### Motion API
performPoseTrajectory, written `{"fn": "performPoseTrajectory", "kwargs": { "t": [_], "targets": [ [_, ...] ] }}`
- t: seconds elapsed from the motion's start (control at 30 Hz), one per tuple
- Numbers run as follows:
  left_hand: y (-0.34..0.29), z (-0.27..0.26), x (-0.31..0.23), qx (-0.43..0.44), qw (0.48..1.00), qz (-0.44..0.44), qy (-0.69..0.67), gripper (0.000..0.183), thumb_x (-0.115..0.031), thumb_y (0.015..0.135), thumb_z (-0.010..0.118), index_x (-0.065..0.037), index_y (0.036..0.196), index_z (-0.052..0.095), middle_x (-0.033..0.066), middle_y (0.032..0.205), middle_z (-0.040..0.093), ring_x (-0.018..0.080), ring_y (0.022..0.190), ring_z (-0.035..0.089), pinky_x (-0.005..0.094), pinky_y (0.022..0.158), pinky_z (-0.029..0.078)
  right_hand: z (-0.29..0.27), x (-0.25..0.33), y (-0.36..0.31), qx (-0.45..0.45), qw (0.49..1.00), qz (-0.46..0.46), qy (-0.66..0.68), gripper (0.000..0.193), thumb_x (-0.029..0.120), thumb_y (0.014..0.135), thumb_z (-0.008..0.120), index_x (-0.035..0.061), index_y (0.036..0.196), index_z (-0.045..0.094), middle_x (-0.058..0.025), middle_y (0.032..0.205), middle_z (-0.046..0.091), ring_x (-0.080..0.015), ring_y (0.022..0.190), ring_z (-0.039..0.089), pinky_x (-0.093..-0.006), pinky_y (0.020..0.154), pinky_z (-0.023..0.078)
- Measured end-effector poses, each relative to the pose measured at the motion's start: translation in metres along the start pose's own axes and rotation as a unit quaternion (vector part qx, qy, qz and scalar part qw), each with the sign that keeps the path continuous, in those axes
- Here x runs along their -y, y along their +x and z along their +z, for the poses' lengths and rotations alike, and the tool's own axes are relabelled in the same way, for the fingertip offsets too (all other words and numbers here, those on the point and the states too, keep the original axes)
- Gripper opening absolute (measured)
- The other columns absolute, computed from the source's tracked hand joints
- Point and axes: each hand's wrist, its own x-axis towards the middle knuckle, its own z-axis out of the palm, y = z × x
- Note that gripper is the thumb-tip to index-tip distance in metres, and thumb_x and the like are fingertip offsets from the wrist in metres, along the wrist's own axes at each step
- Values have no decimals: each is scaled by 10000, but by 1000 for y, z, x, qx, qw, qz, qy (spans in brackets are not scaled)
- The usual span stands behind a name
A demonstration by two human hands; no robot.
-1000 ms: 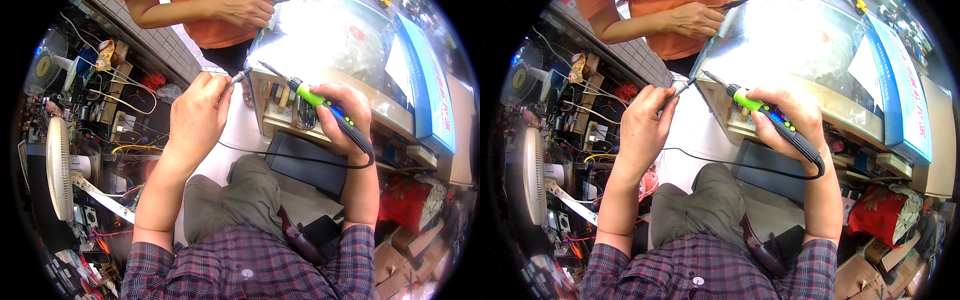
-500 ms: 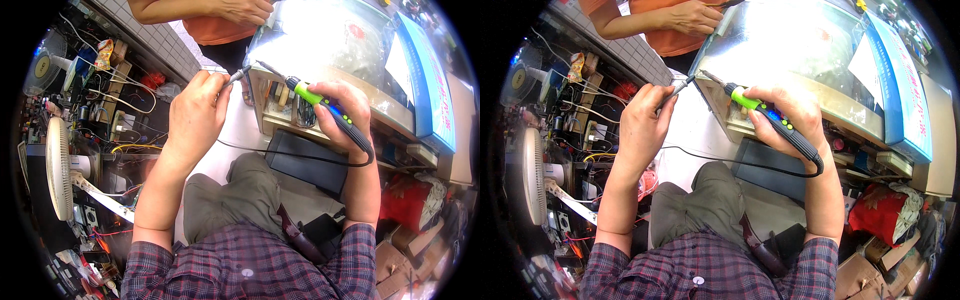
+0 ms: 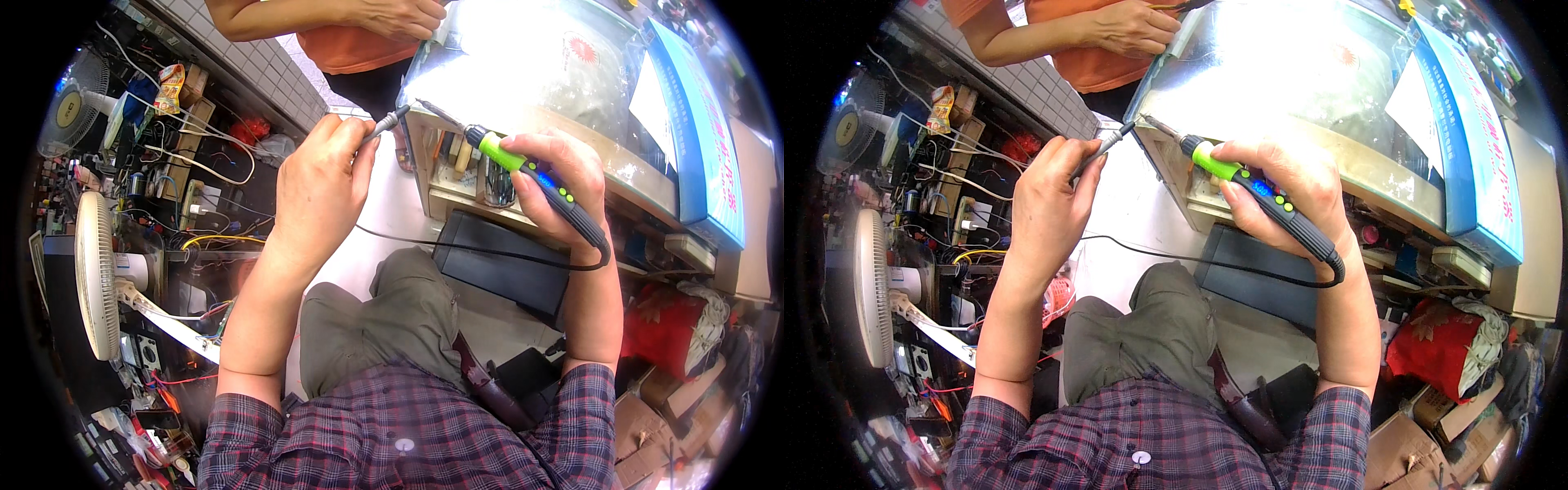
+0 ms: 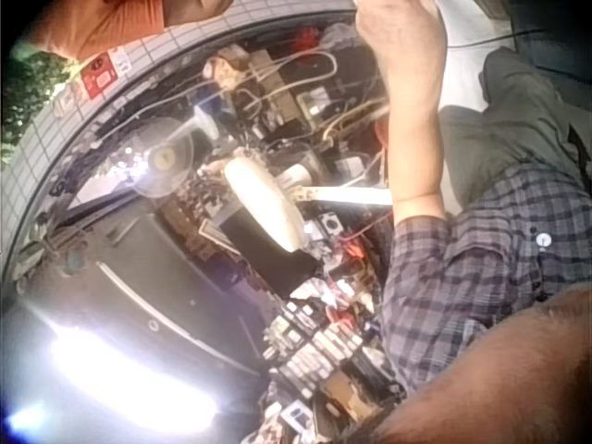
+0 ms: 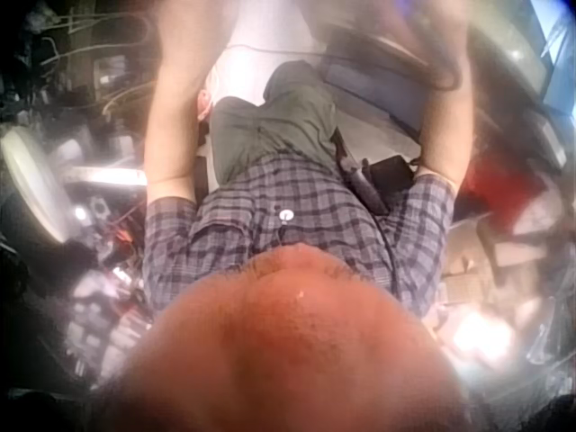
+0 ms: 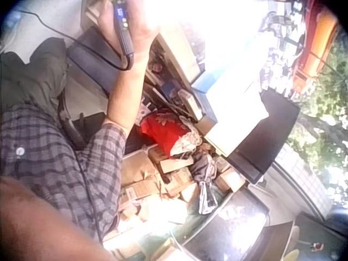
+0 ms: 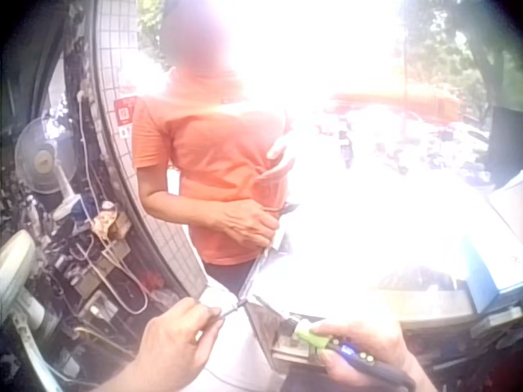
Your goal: The person uses a soldering iron to heat and join a small wire or connector while seated on the floor. They hold the wire with one hand and apply the soldering iron with the other, repeating the process on different sections.
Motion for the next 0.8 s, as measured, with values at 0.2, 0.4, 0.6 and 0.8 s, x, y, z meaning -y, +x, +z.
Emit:
{"fn": "performPoseTrajectory", "kwargs": {
  "t": [0.2, 0.4, 0.6, 0.8],
  "targets": [
    [0, 1, -2, 0, 1000, 1, 2, 137, -47, 966, 755, 12, 1086, 724, 164, 947, 694, 359, 842, 718, 412, 743, 559, -2, 0, 0, 7, 1000, 0, -5, 340, 53, 823, 780, 54, 1163, 776, -120, 971, 779, -241, 803, 731, -342, 750, 581],
    [2, 2, -1, 1, 1000, 0, 1, 141, -50, 967, 753, 14, 1089, 724, 167, 940, 687, 360, 834, 712, 417, 741, 555, -2, -2, -2, -2, 1000, 3, 5, 336, 49, 829, 779, 52, 1165, 771, -130, 993, 787, -250, 840, 753, -348, 780, 596],
    [3, 0, 1, 2, 1000, 3, 1, 138, -48, 966, 752, 16, 1085, 723, 173, 942, 687, 367, 843, 709, 424, 747, 554, -1, -3, -1, -11, 1000, 12, 4, 342, 37, 833, 779, 47, 1175, 760, -143, 1025, 796, -258, 865, 765, -350, 798, 602],
    [4, 0, 1, 4, 1000, 2, 0, 132, -50, 966, 753, 17, 1076, 720, 172, 940, 688, 370, 843, 709, 425, 744, 553, 2, -3, -1, -9, 1000, 11, 0, 307, 66, 867, 751, 31, 1173, 747, -122, 975, 765, -218, 808, 707, -329, 745, 553]
  ]
}}
